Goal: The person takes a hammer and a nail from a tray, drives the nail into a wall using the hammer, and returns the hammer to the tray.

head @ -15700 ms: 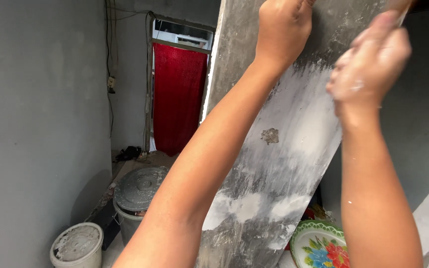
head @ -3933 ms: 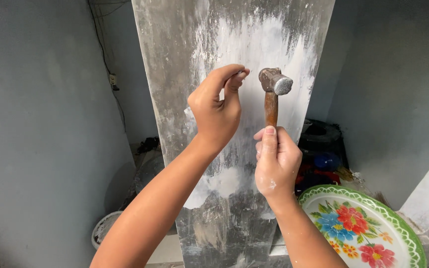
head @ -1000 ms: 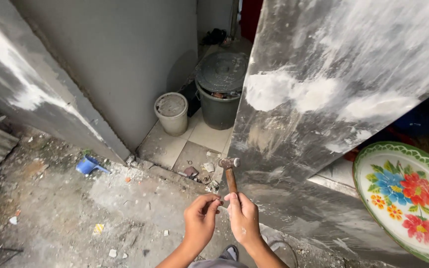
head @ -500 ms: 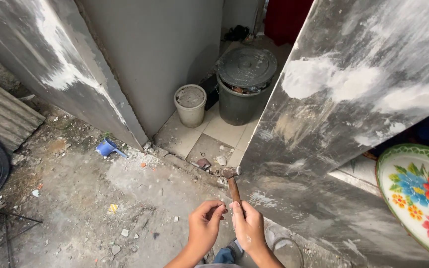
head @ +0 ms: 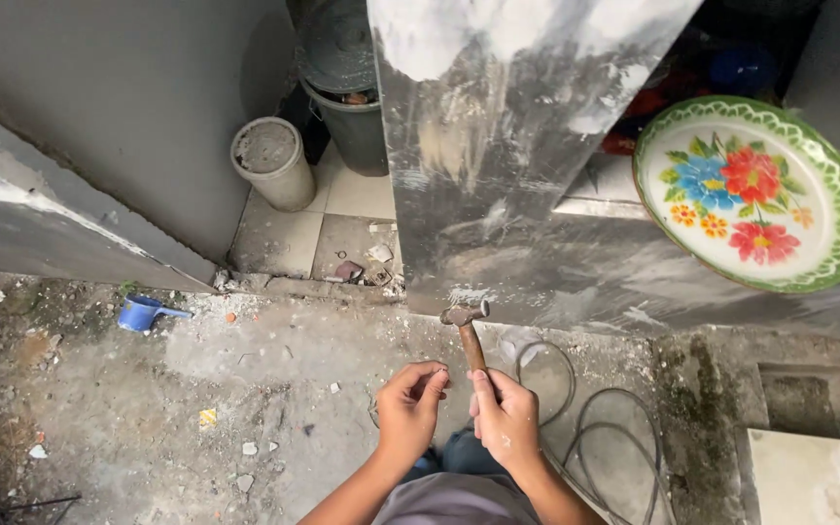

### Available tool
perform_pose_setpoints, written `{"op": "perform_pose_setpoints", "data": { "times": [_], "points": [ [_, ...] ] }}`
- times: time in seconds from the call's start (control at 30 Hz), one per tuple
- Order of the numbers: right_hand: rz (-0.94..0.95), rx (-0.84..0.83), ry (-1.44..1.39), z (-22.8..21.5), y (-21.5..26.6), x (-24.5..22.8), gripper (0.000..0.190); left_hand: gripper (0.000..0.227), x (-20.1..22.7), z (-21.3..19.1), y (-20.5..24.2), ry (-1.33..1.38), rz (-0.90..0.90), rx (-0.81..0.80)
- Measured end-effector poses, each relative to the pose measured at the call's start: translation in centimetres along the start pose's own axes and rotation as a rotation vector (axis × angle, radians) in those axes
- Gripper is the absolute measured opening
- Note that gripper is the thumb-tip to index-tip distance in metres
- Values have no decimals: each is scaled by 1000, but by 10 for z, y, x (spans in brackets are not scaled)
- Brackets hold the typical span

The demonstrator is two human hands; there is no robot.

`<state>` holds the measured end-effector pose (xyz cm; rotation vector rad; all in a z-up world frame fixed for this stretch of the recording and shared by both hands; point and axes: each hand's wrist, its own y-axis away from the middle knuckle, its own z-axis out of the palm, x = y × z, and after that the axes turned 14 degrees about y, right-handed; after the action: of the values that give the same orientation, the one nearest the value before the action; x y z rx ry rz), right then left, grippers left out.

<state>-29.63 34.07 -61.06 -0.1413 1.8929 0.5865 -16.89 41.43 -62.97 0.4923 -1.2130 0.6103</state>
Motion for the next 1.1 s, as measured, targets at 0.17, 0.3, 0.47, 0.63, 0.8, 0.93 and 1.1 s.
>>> {"op": "perform_pose_setpoints", "data": {
  "times": [0.17, 0.3, 0.47, 0.63, 0.8, 0.93, 1.1],
  "points": [
    [6, 50, -19, -40, -9, 16, 25, 10, -11, 29, -5, -14, -19, -44],
    [-2, 85, 21, -77, -13, 30, 22, 11, -21, 62, -10, -29, -72, -91],
    [-63, 230, 52, -125, -18, 44, 24, 12, -33, 108, -24, -15, -121, -192],
    [-11, 308, 16, -170, -26, 49, 23, 13, -45, 157, -35, -3, -152, -285],
    [-33, 365, -16, -207, -33, 52, 19, 14, -57, 198, -43, 28, -148, -356],
    [-28, 437, -45, -223, -40, 48, 21, 15, -57, 222, -54, -39, -114, -396],
    [-18, 468, -68, -239, -53, 46, 22, 18, -61, 249, -81, -12, -132, -425]
  ]
}}
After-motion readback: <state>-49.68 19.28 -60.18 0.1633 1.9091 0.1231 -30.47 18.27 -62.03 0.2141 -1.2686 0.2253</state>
